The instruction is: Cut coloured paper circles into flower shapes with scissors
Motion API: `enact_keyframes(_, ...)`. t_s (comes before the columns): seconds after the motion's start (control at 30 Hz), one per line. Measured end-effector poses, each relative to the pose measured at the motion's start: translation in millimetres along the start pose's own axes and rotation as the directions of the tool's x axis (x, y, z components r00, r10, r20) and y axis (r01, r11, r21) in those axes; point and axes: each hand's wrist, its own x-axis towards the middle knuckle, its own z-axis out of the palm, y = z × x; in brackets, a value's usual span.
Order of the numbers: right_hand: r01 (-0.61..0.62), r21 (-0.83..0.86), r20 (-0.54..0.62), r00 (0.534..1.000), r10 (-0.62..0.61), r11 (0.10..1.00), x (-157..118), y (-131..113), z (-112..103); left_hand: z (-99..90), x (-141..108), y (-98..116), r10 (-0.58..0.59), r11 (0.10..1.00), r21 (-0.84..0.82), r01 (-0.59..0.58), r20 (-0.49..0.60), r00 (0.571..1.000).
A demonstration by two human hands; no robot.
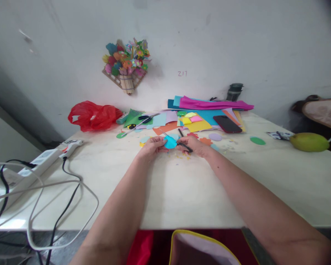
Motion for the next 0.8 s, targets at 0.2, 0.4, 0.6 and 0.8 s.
enact_keyframes(0.2, -0.002, 0.006, -0.011, 1.0, 0.002, 1.0, -1.2, -3.1, 1.0, 0.5, 0.3, 0.0, 0.009, 1.0, 0.004, -0.008, -0.002, 1.0)
enact_keyframes(0.4, 0.014, 0.011, -0.009, 1.0, -0.014, 1.0, 2.0, 3.4, -0.4, -2.1, 1.1, -1.3, 0.018, 1.0, -0.004, -0.018, 0.006, 1.0)
enact_keyframes(0.6, 0.014, 0.0, -0.012, 1.0, -0.014, 1.0, 3.5, 5.2, -0.4, -1.5, 1.2, -0.2, 0.015, 1.0, -0.009, -0.015, -0.005, 1.0)
enact_keyframes(0.8, 0.011, -0.014, -0.007, 1.0, -0.011, 1.0, 2.0, 2.2, -0.5, -2.0, 1.4, 0.9, 0.025, 1.0, -0.012, -0.026, -0.036, 0.999)
